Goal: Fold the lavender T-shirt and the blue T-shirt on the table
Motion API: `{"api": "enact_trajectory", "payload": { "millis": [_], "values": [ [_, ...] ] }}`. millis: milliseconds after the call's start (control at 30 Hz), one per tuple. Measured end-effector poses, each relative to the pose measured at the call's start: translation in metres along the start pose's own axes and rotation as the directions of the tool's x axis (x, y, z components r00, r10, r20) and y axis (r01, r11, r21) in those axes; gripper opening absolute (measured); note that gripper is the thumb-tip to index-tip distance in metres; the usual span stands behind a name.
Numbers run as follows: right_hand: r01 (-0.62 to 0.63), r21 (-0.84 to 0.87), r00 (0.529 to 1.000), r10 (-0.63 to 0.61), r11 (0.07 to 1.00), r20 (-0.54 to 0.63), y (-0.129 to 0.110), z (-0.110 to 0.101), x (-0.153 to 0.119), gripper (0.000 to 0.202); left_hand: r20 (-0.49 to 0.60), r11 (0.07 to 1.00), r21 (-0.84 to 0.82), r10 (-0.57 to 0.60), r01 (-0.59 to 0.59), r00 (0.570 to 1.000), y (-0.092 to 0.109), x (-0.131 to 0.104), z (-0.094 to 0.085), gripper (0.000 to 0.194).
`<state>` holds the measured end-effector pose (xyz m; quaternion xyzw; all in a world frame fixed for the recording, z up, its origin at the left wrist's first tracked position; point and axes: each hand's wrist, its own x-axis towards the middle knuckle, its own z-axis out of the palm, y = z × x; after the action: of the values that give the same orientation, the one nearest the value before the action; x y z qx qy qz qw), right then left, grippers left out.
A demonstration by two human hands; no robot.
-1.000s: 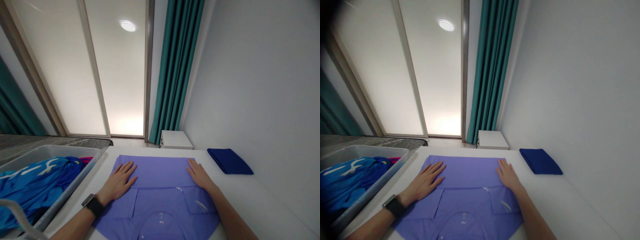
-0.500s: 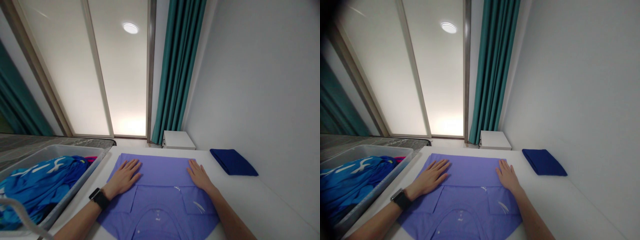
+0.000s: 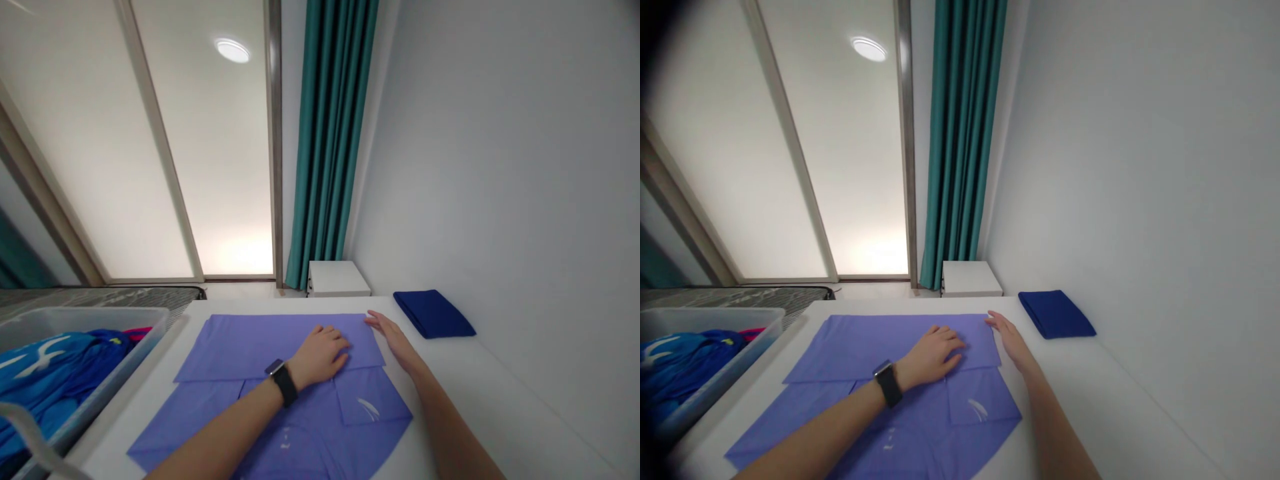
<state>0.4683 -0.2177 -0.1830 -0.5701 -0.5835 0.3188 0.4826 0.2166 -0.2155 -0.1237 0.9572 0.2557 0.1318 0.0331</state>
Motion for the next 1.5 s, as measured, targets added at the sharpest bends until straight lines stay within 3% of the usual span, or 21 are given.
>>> {"api": "enact_trajectory", "payload": {
  "millis": [200, 300, 400, 700, 800, 1000, 1167, 1367, 1500],
  "values": [
    [0.029, 0.225, 0.974, 0.023, 0.974, -0.226, 0.016, -0.004, 0.008, 0.061, 0.01, 0.994, -0.01, 0.106, -0.106, 0.994, 0.032, 0.049, 0.025, 0.027],
    [0.032, 0.252, 0.947, 0.051, 0.967, -0.316, 0.02, -0.006, 0.01, 0.056, 0.066, 0.993, 0.004, 0.117, -0.118, 0.991, 0.046, 0.062, 0.03, 0.027],
    [0.03, 0.248, 0.942, 0.056, 0.968, -0.331, 0.021, -0.007, 0.01, 0.052, 0.128, 0.997, 0.014, 0.078, -0.08, 0.989, 0.051, 0.067, 0.033, 0.026],
    [0.036, 0.155, 0.948, 0.015, 0.987, -0.319, 0.019, -0.004, 0.01, 0.05, 0.108, 0.997, -0.052, -0.051, 0.056, 0.993, 0.047, 0.068, 0.045, 0.015],
    [0.033, 0.108, 0.947, 0.003, 0.994, -0.32, 0.018, -0.005, 0.01, 0.051, 0.087, 0.983, -0.153, -0.092, 0.105, 0.992, 0.041, 0.069, 0.044, 0.014],
    [0.007, -0.083, 0.951, -0.033, 0.997, -0.307, 0.014, -0.003, 0.009, 0.043, -0.024, 0.925, -0.334, -0.199, 0.179, 0.98, 0.009, 0.062, 0.033, 0.016],
    [-0.02, -0.264, 0.966, -0.05, 0.964, -0.254, 0.007, 0.0, 0.006, 0.036, -0.016, 0.889, -0.386, -0.273, 0.246, 0.962, -0.015, 0.05, 0.028, 0.018],
    [-0.022, -0.394, 0.974, -0.069, 0.919, -0.216, 0.004, -0.002, 0.005, 0.039, -0.044, 0.804, -0.563, -0.259, 0.19, 0.965, -0.008, 0.043, 0.024, 0.021],
    [-0.028, -0.429, 0.98, -0.06, 0.903, -0.191, 0.008, -0.002, 0.006, 0.039, -0.022, 0.721, -0.688, -0.133, 0.081, 0.991, 0.002, 0.046, 0.016, 0.027]
  ]
}}
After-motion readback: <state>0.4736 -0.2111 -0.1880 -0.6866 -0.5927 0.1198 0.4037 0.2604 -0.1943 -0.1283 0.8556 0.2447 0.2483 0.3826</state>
